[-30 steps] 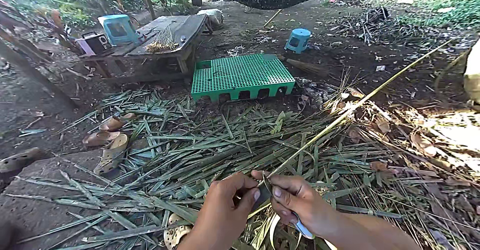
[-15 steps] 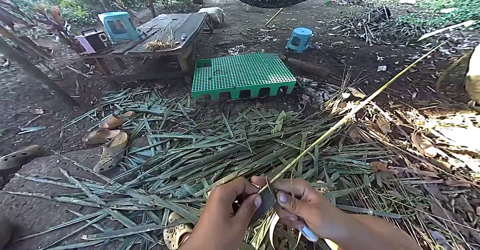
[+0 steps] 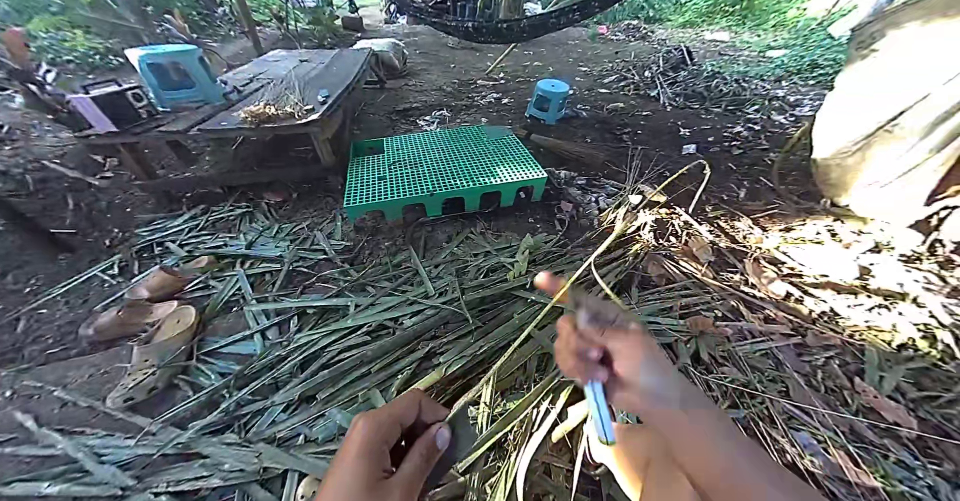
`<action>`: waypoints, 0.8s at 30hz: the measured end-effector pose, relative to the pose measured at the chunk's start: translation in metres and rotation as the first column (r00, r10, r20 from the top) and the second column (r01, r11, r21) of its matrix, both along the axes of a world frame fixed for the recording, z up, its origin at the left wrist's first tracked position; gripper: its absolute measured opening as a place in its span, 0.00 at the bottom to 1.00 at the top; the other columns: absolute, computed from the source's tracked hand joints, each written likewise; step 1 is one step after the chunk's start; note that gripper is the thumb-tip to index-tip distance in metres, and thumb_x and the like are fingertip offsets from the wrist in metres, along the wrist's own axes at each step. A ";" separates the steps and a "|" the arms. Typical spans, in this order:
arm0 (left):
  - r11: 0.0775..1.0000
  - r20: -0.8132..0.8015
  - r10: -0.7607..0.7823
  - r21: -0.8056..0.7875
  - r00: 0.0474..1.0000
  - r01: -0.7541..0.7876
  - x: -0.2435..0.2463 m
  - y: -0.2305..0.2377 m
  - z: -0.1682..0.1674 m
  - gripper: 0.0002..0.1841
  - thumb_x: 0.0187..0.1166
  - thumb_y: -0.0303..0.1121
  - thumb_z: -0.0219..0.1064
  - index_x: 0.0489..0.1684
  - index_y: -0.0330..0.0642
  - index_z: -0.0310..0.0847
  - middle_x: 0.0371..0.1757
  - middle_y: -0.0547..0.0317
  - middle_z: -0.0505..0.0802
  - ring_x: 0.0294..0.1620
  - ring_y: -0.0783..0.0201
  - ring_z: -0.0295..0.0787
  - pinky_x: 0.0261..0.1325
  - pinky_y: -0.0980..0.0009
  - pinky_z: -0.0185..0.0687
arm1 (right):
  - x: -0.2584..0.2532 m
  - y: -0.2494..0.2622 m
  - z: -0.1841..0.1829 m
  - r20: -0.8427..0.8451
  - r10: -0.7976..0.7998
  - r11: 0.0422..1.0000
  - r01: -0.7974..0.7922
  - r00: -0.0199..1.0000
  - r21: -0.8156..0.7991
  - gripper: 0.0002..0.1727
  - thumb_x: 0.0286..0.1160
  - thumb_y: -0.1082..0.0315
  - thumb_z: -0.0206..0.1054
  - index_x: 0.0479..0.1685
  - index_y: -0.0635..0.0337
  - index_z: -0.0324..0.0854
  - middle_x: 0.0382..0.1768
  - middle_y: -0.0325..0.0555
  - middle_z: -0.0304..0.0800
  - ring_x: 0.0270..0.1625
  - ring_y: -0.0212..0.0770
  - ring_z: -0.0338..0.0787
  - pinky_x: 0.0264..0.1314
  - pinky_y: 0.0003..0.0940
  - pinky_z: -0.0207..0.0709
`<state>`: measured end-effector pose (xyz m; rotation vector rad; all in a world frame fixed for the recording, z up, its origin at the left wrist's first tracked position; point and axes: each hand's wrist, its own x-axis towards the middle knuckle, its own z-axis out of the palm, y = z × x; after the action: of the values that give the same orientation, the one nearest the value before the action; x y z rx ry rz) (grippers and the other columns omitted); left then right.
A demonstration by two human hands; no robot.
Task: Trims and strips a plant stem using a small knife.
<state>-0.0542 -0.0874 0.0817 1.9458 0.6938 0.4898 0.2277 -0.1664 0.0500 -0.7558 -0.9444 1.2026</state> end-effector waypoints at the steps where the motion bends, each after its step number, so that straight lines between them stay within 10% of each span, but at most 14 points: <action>1: 0.999 -0.008 -0.019 -0.028 1.000 0.019 0.000 0.001 0.000 0.05 0.81 0.25 0.64 0.41 0.35 0.85 0.28 0.70 0.87 0.27 0.84 0.81 0.32 0.84 0.78 | -0.004 0.000 -0.002 0.003 0.130 0.991 -0.130 0.992 0.023 0.23 0.88 0.57 0.57 0.80 0.47 0.75 0.17 0.15 0.75 0.17 0.15 0.72 0.23 0.14 0.68; 4: 0.996 -0.004 -0.059 -0.063 0.998 0.059 -0.008 0.007 0.004 0.05 0.81 0.24 0.62 0.41 0.38 0.84 0.28 0.74 0.87 0.28 0.85 0.82 0.33 0.83 0.79 | -0.005 0.001 -0.003 0.012 0.151 0.987 -0.151 0.989 0.055 0.22 0.88 0.56 0.59 0.78 0.48 0.78 0.18 0.15 0.76 0.18 0.15 0.72 0.23 0.13 0.67; 12: 0.997 -0.171 -0.051 0.043 0.984 0.059 -0.043 0.039 0.008 0.07 0.83 0.27 0.60 0.44 0.36 0.85 0.29 0.71 0.88 0.28 0.83 0.82 0.34 0.81 0.79 | 0.049 0.008 0.019 -0.166 -0.560 0.829 0.547 0.812 -0.120 0.26 0.93 0.71 0.29 0.66 0.55 0.76 0.12 0.27 0.70 0.10 0.21 0.69 0.17 0.15 0.70; 15: 0.950 -0.240 0.066 0.311 0.969 0.013 -0.035 0.039 0.001 0.13 0.83 0.30 0.60 0.53 0.32 0.87 0.31 0.55 0.90 0.27 0.68 0.83 0.33 0.67 0.80 | 0.043 0.010 0.012 -0.146 -0.507 0.861 0.504 0.849 -0.065 0.29 0.92 0.71 0.29 0.78 0.54 0.72 0.12 0.28 0.71 0.11 0.23 0.71 0.18 0.17 0.73; 24: 0.723 0.011 0.164 0.679 0.986 -0.127 0.027 0.018 -0.016 0.14 0.86 0.41 0.57 0.43 0.47 0.89 0.30 0.63 0.90 0.23 0.69 0.84 0.26 0.70 0.81 | -0.044 0.011 -0.011 -0.028 -0.040 0.999 0.040 0.999 -0.012 0.23 0.89 0.69 0.47 0.79 0.61 0.72 0.17 0.18 0.72 0.17 0.16 0.69 0.21 0.13 0.65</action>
<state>-0.0273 -0.0691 0.0662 2.6101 0.7706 0.8936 0.1840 -0.1558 0.0389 -0.7617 -0.8959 1.1816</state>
